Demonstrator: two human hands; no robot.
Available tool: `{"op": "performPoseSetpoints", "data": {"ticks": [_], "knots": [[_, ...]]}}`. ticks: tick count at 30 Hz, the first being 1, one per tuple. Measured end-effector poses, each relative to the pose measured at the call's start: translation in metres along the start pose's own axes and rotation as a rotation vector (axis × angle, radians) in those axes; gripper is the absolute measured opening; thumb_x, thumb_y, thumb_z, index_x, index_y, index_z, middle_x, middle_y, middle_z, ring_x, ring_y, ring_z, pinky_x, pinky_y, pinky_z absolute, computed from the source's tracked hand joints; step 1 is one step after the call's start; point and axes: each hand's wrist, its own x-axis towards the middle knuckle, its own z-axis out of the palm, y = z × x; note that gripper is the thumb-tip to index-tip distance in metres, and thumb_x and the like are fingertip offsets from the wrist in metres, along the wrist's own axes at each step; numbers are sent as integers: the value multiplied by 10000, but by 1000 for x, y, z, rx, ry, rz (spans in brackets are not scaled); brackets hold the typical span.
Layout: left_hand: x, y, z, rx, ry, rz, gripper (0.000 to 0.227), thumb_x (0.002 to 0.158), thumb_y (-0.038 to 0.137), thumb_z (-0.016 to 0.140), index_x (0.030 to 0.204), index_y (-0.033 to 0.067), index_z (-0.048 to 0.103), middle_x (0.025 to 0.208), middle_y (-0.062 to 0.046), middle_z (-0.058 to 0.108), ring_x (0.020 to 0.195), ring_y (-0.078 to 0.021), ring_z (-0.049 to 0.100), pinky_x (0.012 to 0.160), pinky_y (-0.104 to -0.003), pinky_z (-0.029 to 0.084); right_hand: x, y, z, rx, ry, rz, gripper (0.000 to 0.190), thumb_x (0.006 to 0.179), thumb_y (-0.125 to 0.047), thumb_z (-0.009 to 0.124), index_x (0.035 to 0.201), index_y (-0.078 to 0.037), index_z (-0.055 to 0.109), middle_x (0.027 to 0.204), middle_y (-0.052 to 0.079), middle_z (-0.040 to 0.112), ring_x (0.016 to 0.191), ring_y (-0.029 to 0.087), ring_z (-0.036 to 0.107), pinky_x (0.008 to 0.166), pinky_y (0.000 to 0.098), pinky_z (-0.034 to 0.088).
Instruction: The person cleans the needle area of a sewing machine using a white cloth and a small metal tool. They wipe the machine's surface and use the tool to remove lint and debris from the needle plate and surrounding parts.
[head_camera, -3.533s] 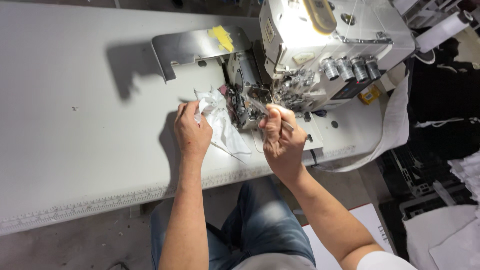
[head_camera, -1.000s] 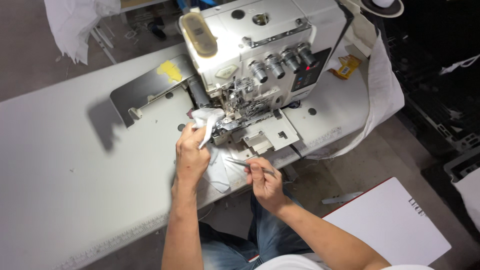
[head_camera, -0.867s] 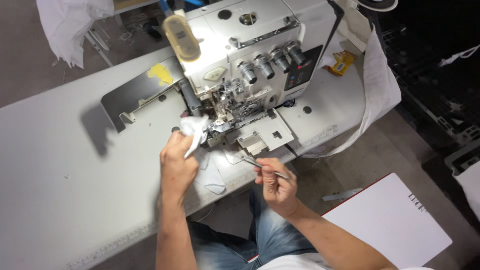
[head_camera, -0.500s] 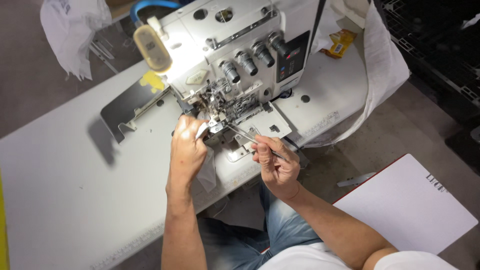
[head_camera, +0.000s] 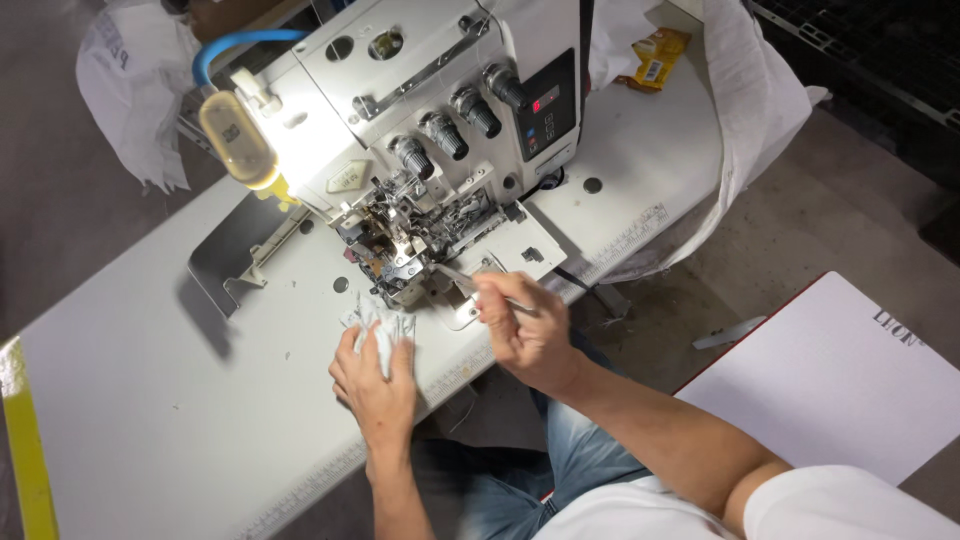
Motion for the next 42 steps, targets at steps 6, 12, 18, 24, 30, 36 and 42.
{"op": "performPoseSetpoints", "data": {"ticks": [6, 12, 18, 24, 30, 36, 42], "knots": [[-19, 5, -1, 136, -81, 39, 425, 950, 209, 638, 1371, 150, 637, 1463, -119, 586, 1306, -361, 488, 1024, -557, 365, 2, 10, -5, 57, -121, 55, 193, 1082, -93, 474, 1111, 33, 618, 733, 82, 644, 635, 149, 694, 614, 232, 658], [-26, 13, -14, -88, -73, 56, 581, 755, -121, 528, 1304, 47, 618, 1210, -109, 676, 1130, -346, 536, 958, -428, 478, 8, 37, -10, -81, -175, -63, 143, 1031, 25, 554, 982, 74, 679, 820, 140, 677, 707, 249, 658, 519, 249, 670], [-18, 61, 22, -691, -109, 38, 615, 730, -235, 553, 1286, 22, 609, 1253, -201, 699, 1083, -318, 732, 824, -298, 659, 30, 20, -62, -98, -122, 90, 161, 1029, 1, 576, 1089, 100, 687, 819, 135, 691, 688, 186, 641, 606, 268, 538], [43, 94, 103, -196, 63, 536, 361, 845, -31, 666, 1141, 165, 730, 1097, -14, 715, 1077, -228, 689, 928, -363, 581, 29, 14, -84, -244, -7, 83, 119, 1022, -48, 647, 1053, 14, 743, 751, 108, 734, 729, 210, 744, 691, 319, 593], [44, 108, 113, 297, -23, 454, 232, 894, 156, 627, 1068, 288, 705, 949, 92, 675, 932, -135, 580, 749, -214, 498, 27, 47, -66, -259, -147, -6, 97, 978, -46, 692, 1027, -17, 769, 749, 74, 720, 670, 203, 700, 664, 301, 567], [37, 118, 85, 168, -78, 366, 295, 869, 183, 679, 1158, 237, 701, 1088, -29, 631, 904, -270, 645, 767, -377, 571, 15, 91, -61, -423, -358, -21, 122, 930, -76, 676, 1005, -71, 772, 685, 90, 655, 715, 288, 656, 659, 398, 495], [42, 99, 117, 87, -63, 317, 323, 745, 90, 788, 1047, 177, 709, 921, 7, 514, 827, -248, 673, 677, -383, 605, 36, 97, -86, -798, -765, 155, 151, 900, -33, 533, 848, -60, 672, 668, 127, 634, 678, 350, 665, 677, 443, 488]]}}
